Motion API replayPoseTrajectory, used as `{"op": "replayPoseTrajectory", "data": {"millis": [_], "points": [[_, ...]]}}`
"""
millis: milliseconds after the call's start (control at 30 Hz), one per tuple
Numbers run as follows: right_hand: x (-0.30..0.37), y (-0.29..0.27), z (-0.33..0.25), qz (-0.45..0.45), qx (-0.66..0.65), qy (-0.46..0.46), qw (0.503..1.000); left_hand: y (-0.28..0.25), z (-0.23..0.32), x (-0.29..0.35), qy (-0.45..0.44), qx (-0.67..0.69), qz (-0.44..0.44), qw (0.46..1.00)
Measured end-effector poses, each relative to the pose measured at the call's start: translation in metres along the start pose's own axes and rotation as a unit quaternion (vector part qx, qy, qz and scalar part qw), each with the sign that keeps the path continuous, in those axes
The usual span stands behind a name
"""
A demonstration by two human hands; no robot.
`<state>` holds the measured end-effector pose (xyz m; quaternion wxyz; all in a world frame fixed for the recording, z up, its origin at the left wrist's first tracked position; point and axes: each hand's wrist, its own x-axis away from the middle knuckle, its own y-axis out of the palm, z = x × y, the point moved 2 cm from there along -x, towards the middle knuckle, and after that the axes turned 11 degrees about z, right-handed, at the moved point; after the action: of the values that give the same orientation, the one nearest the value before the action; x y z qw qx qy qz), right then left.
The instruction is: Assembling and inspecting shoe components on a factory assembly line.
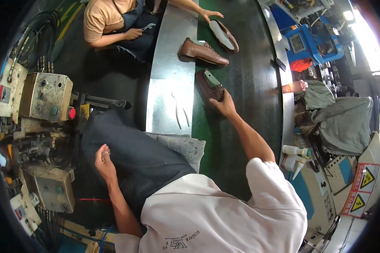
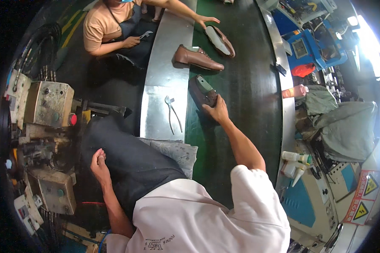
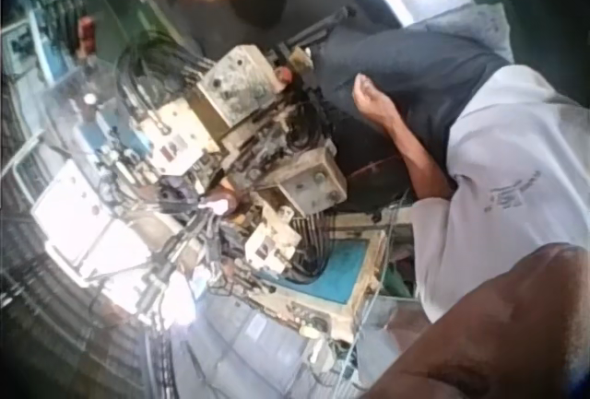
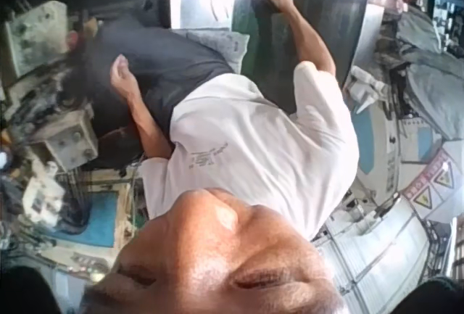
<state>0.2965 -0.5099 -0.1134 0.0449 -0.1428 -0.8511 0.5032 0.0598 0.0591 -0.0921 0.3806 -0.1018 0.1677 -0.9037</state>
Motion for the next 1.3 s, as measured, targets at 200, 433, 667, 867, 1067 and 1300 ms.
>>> {"op": "replayPoseTrajectory", "data": {"millis": [200,433,667,867,1067,1300], "points": [[-0.039,0.005,-0.028,-0.043,-0.038,0.071,0.996,0.010,0.032,0.030,-0.045,0.044,-0.026,0.998],[0.023,-0.044,-0.128,-0.330,-0.548,0.225,0.734,0.087,0.131,0.048,-0.046,0.247,-0.220,0.942],[0.139,-0.031,-0.279,-0.382,-0.505,-0.090,0.769,0.103,0.191,0.035,-0.004,0.316,-0.166,0.934],[0.215,0.010,-0.340,-0.433,-0.432,-0.021,0.791,0.007,0.130,0.052,-0.053,0.233,0.007,0.971],[0.243,0.035,-0.335,-0.561,-0.414,0.049,0.715,-0.046,0.063,0.098,-0.181,0.467,-0.031,0.865],[0.248,0.004,-0.347,-0.555,-0.208,-0.195,0.781,-0.092,0.091,0.034,-0.053,0.319,-0.001,0.946]]}}
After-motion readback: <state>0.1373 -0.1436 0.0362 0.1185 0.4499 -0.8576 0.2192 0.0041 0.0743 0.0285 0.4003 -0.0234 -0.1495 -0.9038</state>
